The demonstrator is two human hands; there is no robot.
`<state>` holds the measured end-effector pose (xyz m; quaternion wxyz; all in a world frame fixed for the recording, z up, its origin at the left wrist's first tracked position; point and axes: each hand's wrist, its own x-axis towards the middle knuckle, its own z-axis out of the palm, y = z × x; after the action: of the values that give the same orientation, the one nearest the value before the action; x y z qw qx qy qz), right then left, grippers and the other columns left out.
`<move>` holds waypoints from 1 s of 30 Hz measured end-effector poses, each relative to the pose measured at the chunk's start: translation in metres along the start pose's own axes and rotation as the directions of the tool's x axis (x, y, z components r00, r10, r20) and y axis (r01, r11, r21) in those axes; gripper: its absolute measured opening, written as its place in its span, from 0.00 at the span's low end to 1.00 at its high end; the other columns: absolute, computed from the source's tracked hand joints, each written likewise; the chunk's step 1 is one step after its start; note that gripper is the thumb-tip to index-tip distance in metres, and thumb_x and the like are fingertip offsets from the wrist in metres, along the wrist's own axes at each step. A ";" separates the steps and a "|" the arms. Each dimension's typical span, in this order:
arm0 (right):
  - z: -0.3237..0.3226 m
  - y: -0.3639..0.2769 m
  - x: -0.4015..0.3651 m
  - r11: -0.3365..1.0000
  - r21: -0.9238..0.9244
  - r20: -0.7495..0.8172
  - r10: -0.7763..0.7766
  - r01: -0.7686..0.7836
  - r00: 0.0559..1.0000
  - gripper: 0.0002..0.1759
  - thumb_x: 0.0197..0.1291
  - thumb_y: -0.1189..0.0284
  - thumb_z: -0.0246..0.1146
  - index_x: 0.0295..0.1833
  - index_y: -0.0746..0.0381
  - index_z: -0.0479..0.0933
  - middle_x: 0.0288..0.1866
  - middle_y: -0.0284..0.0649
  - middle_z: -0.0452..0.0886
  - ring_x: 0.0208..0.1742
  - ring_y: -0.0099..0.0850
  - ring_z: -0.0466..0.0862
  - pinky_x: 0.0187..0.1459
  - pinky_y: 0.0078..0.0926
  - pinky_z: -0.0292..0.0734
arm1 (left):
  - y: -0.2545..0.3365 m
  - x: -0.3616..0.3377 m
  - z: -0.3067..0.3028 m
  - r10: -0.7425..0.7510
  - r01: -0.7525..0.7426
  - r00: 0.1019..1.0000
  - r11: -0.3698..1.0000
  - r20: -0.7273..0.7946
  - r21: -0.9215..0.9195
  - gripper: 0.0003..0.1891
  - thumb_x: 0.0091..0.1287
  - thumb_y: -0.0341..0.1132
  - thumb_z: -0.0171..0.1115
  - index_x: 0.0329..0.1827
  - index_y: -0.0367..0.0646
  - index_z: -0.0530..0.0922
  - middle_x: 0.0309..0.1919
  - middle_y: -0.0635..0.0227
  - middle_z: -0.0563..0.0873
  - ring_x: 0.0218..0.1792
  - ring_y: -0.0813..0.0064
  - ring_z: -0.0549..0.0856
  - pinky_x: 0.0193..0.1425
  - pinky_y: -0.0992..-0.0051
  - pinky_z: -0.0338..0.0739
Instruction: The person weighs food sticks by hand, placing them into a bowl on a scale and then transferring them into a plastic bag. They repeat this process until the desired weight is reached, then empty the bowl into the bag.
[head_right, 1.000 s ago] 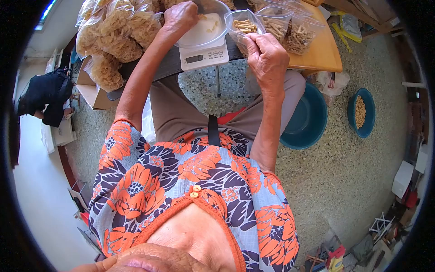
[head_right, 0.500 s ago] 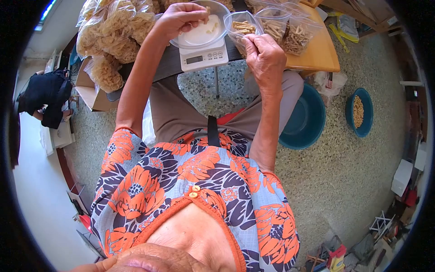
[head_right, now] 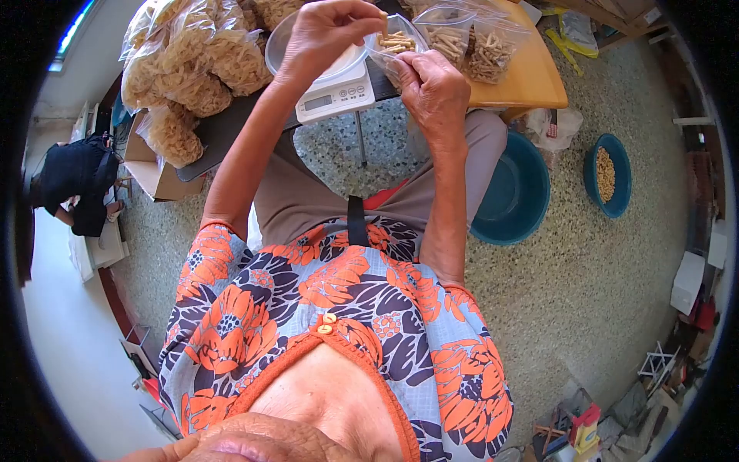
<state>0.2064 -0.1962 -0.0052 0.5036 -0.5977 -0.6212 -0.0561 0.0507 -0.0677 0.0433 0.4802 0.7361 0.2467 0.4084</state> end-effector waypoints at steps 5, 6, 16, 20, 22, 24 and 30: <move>-0.003 -0.001 0.000 1.000 -0.001 -0.003 0.015 -0.015 1.000 0.06 0.64 0.71 0.73 0.44 0.61 0.90 0.40 0.45 0.90 0.40 0.44 0.90 0.42 0.36 0.85 | 0.004 0.014 -0.012 0.250 -0.227 0.968 0.900 -0.014 0.372 0.06 0.64 0.30 0.75 0.40 0.39 0.91 0.35 0.62 0.92 0.32 0.73 0.88 0.39 0.72 0.83; -0.003 -0.001 0.000 1.000 0.009 -0.002 0.015 -0.015 1.000 0.06 0.64 0.71 0.73 0.44 0.61 0.90 0.40 0.44 0.89 0.40 0.44 0.90 0.42 0.35 0.85 | 0.000 0.019 -0.024 0.261 -0.240 0.965 0.895 -0.004 0.377 0.05 0.64 0.29 0.74 0.41 0.38 0.91 0.34 0.62 0.92 0.32 0.73 0.88 0.39 0.72 0.83; -0.003 -0.004 0.000 0.999 0.019 0.006 0.041 -0.041 0.999 0.06 0.64 0.73 0.74 0.44 0.62 0.89 0.39 0.44 0.89 0.39 0.43 0.89 0.42 0.35 0.84 | -0.079 0.019 -0.084 -0.104 0.022 0.994 0.492 0.034 0.870 0.09 0.54 0.41 0.75 0.31 0.45 0.91 0.34 0.53 0.91 0.39 0.51 0.91 0.46 0.54 0.85; -0.004 -0.001 -0.001 0.999 -0.015 0.012 0.033 -0.033 0.999 0.06 0.64 0.73 0.73 0.44 0.62 0.89 0.39 0.44 0.89 0.38 0.43 0.89 0.42 0.35 0.85 | -0.086 0.013 -0.070 -0.109 0.067 0.993 0.323 -0.033 0.944 0.17 0.60 0.49 0.75 0.31 0.42 0.90 0.36 0.56 0.92 0.42 0.51 0.91 0.47 0.55 0.85; -0.004 -0.001 0.000 0.999 -0.005 0.010 0.034 -0.034 0.999 0.06 0.64 0.73 0.73 0.45 0.62 0.89 0.39 0.45 0.89 0.38 0.44 0.89 0.42 0.36 0.84 | -0.090 0.012 -0.068 -0.066 0.027 0.998 0.317 -0.006 0.948 0.17 0.61 0.48 0.75 0.32 0.41 0.89 0.35 0.54 0.91 0.42 0.50 0.91 0.47 0.54 0.84; -0.004 -0.002 0.000 0.999 -0.006 0.017 0.038 -0.037 0.999 0.06 0.64 0.73 0.73 0.44 0.62 0.89 0.39 0.45 0.89 0.38 0.44 0.89 0.42 0.35 0.84 | -0.097 0.011 -0.070 -0.023 -0.012 1.000 0.305 0.020 0.952 0.16 0.61 0.47 0.74 0.32 0.40 0.89 0.34 0.52 0.91 0.41 0.49 0.91 0.46 0.54 0.84; -0.001 -0.003 0.001 0.999 -0.013 0.022 0.029 -0.029 0.999 0.06 0.64 0.72 0.74 0.44 0.62 0.89 0.39 0.45 0.89 0.39 0.44 0.89 0.42 0.35 0.85 | -0.110 0.011 -0.069 0.033 -0.059 0.998 0.333 0.051 0.941 0.14 0.62 0.43 0.73 0.32 0.37 0.87 0.34 0.47 0.90 0.39 0.46 0.91 0.44 0.51 0.84</move>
<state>0.2047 -0.1975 -0.0022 0.4936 -0.6106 -0.6176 -0.0460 0.0018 0.0210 -0.0381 -0.0414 0.8895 0.4108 0.1960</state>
